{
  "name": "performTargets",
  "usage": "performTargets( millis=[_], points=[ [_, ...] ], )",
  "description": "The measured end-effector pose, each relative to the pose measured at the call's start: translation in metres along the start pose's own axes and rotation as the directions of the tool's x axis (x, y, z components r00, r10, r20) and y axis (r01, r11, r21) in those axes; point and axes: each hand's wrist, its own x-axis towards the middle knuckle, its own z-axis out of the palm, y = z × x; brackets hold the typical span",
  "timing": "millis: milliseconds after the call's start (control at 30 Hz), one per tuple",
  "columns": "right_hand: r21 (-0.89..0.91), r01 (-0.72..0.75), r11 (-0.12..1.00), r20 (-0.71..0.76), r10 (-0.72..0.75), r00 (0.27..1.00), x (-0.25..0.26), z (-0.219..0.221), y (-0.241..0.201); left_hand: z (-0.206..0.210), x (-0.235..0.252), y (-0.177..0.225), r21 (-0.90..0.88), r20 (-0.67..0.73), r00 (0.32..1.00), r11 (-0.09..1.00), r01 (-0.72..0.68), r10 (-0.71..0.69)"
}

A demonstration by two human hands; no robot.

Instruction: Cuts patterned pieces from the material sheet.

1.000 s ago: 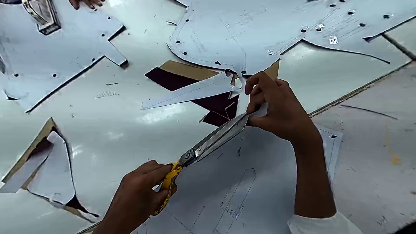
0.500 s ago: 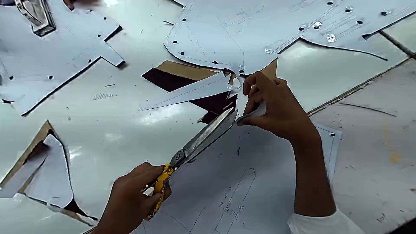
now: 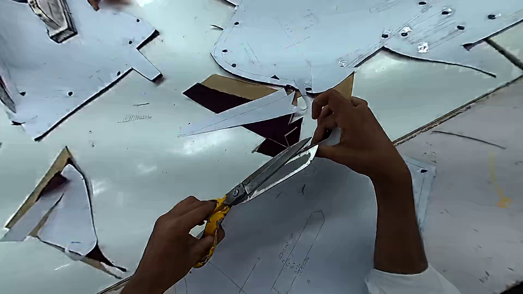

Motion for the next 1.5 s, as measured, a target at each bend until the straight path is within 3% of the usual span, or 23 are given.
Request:
performTargets(
  millis=[1033,1333,1500],
  points=[
    [-0.016,-0.032,0.999,-0.009,0.032,0.999,0.001,-0.002,-0.002,0.003,0.006,0.000,0.009,0.041,0.999,1.000,0.002,-0.002],
    [-0.086,-0.028,0.996,-0.006,0.028,1.000,-0.003,0.000,0.008,-0.007,-0.005,-0.005,-0.063,-0.131,0.988,0.995,0.072,-0.079],
    [-0.109,-0.036,0.993,-0.011,0.035,0.999,-0.003,0.008,0.019,-0.020,-0.029,-0.008,-0.104,-0.056,0.988,0.985,0.136,-0.142]
  ],
)
